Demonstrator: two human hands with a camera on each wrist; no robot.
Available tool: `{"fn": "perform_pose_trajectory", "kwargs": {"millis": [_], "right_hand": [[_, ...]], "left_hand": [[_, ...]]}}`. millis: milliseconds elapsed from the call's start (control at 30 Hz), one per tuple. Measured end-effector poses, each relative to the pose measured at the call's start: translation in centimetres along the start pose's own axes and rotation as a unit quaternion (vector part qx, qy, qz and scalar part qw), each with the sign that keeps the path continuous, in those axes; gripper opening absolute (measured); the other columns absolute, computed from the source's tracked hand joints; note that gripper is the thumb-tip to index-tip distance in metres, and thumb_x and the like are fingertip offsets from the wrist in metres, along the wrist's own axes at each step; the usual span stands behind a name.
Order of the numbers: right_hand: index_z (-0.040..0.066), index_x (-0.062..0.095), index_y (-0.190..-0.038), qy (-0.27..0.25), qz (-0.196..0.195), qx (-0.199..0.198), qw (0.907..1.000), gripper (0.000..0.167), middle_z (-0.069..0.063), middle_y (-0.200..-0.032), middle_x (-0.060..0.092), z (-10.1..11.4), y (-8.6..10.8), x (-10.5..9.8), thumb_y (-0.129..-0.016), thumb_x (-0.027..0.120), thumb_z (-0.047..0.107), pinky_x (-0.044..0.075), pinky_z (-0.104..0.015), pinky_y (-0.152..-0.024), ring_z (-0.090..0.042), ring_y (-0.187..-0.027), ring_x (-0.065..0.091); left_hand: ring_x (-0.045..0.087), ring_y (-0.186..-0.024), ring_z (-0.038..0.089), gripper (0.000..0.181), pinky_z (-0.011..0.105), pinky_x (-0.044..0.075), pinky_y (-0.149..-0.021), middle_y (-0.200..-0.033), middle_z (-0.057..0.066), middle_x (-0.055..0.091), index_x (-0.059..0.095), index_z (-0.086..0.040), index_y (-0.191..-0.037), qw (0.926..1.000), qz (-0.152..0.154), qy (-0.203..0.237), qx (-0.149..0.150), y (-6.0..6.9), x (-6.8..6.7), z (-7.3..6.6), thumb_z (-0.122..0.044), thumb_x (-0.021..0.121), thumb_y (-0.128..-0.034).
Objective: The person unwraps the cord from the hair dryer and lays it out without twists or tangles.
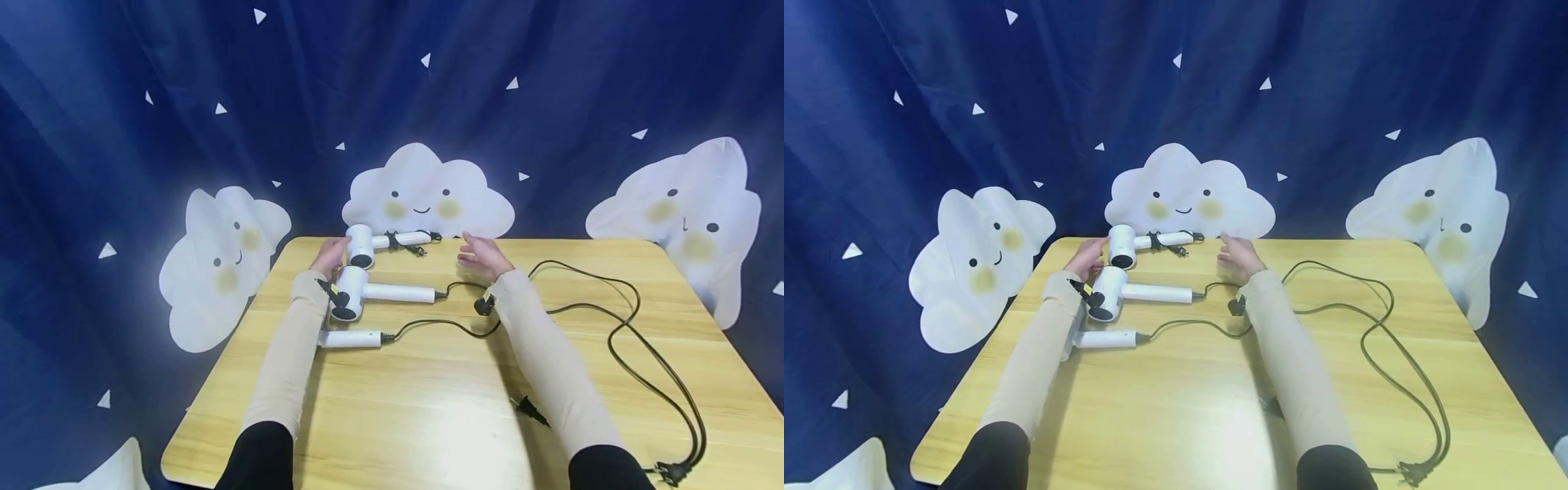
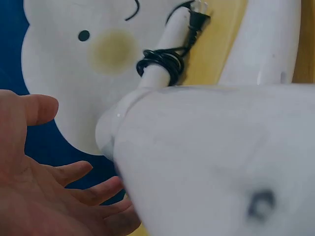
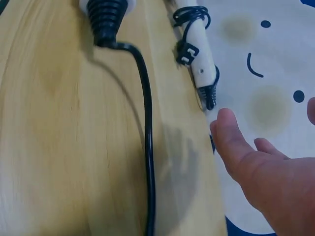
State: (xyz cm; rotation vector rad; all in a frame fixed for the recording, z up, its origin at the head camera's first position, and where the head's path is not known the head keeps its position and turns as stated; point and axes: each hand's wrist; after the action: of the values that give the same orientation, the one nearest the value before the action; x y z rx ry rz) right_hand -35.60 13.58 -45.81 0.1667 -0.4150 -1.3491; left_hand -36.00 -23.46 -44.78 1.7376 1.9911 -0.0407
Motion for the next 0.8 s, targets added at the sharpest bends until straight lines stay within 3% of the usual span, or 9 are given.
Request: {"fn": "perform_pose_trajectory", "kwargs": {"millis": [67,133,200,300,467,667,800], "right_hand": [[0.01,-0.002,-0.167,-0.033,-0.002,0.006,0.9994,0.079,-0.024,-0.172,0.014,-0.1,-0.4,0.4,-0.11,0.042,0.042,0.034,-0.035,-0.125,-0.037,-0.157,0.028],[0.01,0.0,-0.167,-0.067,-0.003,0.01,0.9977,0.078,-0.022,-0.173,0.012,-0.1,-0.8,0.9,-0.11,0.043,0.041,0.033,-0.035,-0.126,-0.036,-0.158,0.026],[0.01,0.003,-0.167,-0.098,-0.003,0.014,0.9951,0.077,-0.022,-0.173,0.011,-0.3,-1.2,1.3,-0.11,0.044,0.04,0.032,-0.036,-0.126,-0.036,-0.158,0.024],[0.007,0.005,-0.166,-0.113,0.001,0.014,0.9935,0.075,-0.023,-0.173,0.01,-0.5,-1.7,1.9,-0.11,0.043,0.039,0.031,-0.036,-0.127,-0.036,-0.159,0.023],[0.005,0.004,-0.166,-0.121,0.013,0.014,0.9924,0.077,-0.023,-0.173,0.008,-1.2,-2.4,2.9,-0.11,0.042,0.041,0.03,-0.036,-0.127,-0.036,-0.16,0.02],[0.007,0.001,-0.166,-0.141,0.018,0.024,0.9896,0.079,-0.022,-0.174,0.002,-1.7,-3.1,3.8,-0.109,0.043,0.042,0.023,-0.037,-0.13,-0.035,-0.162,0.013],[0.01,-0.002,-0.167,-0.142,0.021,0.027,0.9892,0.081,-0.019,-0.174,-0.003,-2.0,-3.7,4.1,-0.109,0.044,0.044,0.019,-0.038,-0.131,-0.034,-0.163,0.008]], "left_hand": [[0.047,-0.106,0.021,0.064,0.027,0.039,-0.088,-0.158,0.013,0.044,0.042,-0.007,-0.156,1.0,0.004,-0.004,-0.007,-0.6,0.2,0.1,-0.047,0.048,-0.1057],[0.048,-0.111,0.021,0.065,0.028,0.042,-0.098,-0.156,0.014,0.046,0.044,-0.004,-0.154,0.9998,0.008,-0.014,-0.01,-1.1,0.5,0.1,-0.047,0.048,-0.1055],[0.048,-0.122,0.024,0.064,0.034,0.04,-0.112,-0.153,0.016,0.048,0.046,-0.001,-0.151,0.9995,0.013,-0.027,-0.009,-1.5,0.8,0.0,-0.046,0.048,-0.1054],[0.048,-0.129,0.027,0.065,0.041,0.036,-0.121,-0.148,0.017,0.05,0.048,0.002,-0.147,0.9982,0.024,-0.055,-0.009,-1.9,1.2,0.0,-0.047,0.049,-0.1047],[0.055,-0.121,0.029,0.07,0.041,0.043,-0.116,-0.145,0.019,0.055,0.05,0.004,-0.145,0.9961,0.048,-0.071,-0.02,-2.4,1.5,0.5,-0.051,0.055,-0.1017],[0.058,-0.109,0.026,0.071,0.036,0.048,-0.106,-0.136,0.018,0.061,0.056,0.003,-0.139,0.992,0.028,-0.121,-0.022,-3.4,1.8,0.6,-0.054,0.062,-0.0974],[0.057,-0.11,0.027,0.068,0.038,0.048,-0.108,-0.136,0.019,0.062,0.055,0.004,-0.139,0.9913,0.013,-0.129,-0.022,-3.4,2.2,0.4,-0.049,0.065,-0.0976]]}}
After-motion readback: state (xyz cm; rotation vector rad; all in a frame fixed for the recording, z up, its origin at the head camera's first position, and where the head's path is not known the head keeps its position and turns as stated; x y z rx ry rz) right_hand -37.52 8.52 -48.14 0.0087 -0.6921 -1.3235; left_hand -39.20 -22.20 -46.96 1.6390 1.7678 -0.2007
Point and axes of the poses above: each hand's wrist, its own y-axis away from the middle knuckle, its own x-axis out of the palm, z = x × y
